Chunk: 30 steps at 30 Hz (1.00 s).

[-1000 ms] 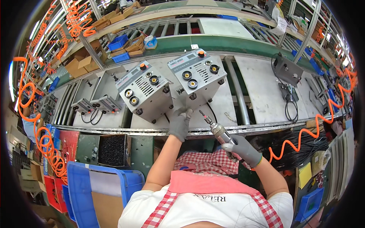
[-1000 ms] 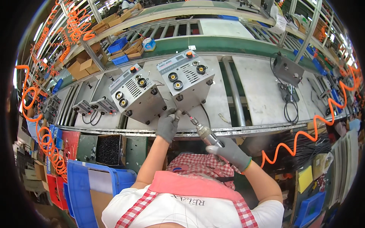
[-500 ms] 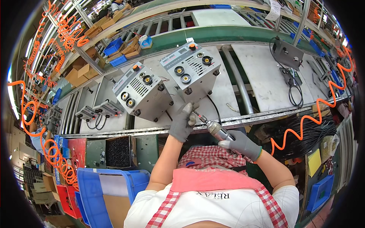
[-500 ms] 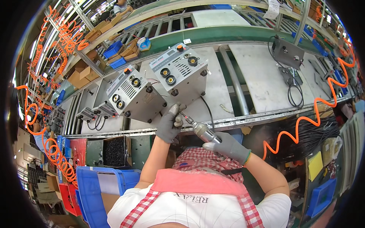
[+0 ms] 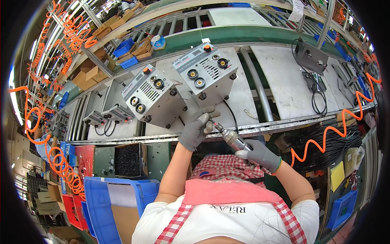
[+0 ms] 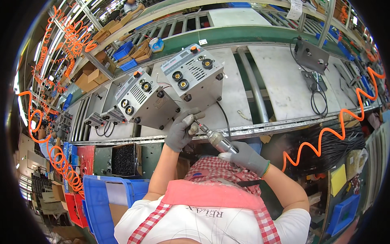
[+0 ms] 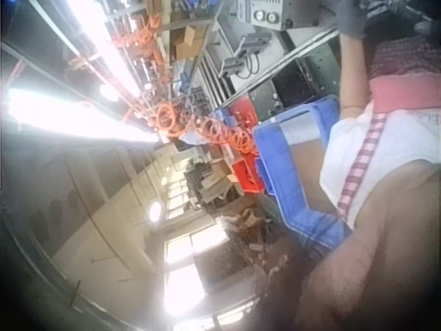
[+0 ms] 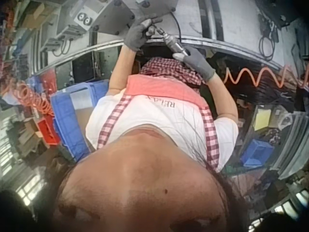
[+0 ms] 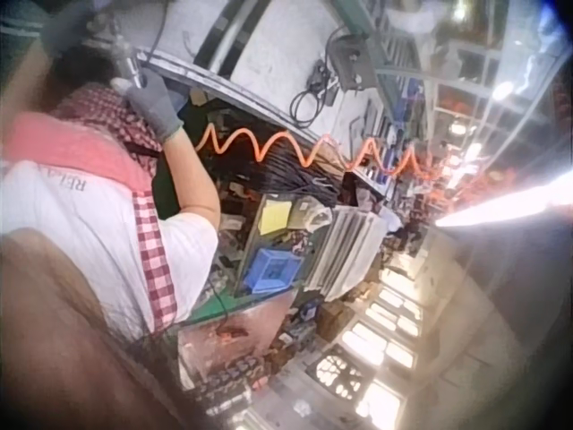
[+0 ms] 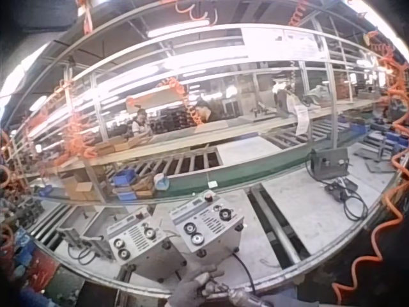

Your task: The person assembles electronic devices on a factory assembly line. They use a pneumatic screwdriver to fasten screws into metal casings, handle circuit boards, and connect wires. The person moves completed units along the line and retrieves new components from a blue bin.

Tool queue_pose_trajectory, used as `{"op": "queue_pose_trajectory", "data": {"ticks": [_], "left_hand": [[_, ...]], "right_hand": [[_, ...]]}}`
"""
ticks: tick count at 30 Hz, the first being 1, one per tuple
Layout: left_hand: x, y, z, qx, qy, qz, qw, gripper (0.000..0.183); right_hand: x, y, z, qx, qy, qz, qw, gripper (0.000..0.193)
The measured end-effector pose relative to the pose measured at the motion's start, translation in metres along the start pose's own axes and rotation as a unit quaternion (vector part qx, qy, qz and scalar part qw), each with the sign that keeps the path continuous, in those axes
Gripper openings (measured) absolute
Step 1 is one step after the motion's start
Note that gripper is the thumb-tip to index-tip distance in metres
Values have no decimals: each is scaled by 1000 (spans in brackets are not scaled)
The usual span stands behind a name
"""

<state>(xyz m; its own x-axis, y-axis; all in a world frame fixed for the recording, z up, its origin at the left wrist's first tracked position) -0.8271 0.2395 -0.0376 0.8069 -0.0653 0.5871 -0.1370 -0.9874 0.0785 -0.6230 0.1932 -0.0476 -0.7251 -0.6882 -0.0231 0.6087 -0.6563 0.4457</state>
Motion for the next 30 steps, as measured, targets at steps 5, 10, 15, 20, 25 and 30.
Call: {"op": "queue_pose_trajectory", "data": {"ticks": [5,10,15,20,25,30], "left_hand": [[8,0,-6,15,-20,56,998,39],[20,-4,-5,57,0,23,998,40],[52,-6,-24,-73,-315,58,945,41],[120,-29,-102,-79,-560,146,812,36],[144,-139,-163,222,-712,100,659,32],[149,-221,-128,165,-839,135,501,39]], "right_hand": [[0,1,-3,-1,-52,21,998,46],[-5,8,12,-15,-67,12,998,45],[-35,8,17,-25,-52,-49,997,46],[-75,18,49,-33,-88,-113,989,41],[-91,18,74,-32,-40,-119,992,44],[-103,15,80,-11,-32,-134,990,49]]}}
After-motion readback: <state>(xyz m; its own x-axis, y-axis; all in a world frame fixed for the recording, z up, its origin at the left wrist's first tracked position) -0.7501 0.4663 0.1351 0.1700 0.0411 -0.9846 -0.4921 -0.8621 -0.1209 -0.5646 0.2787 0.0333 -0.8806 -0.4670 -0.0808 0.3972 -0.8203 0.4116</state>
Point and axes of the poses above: each hand's wrist, its own y-axis away from the middle knuckle, its own x-axis out of the palm, z = x × y, the point moved 8 cm from there along -y, towards the middle knuckle, and after that the axes turned 1 degree about -y, right-handed, at the moved point
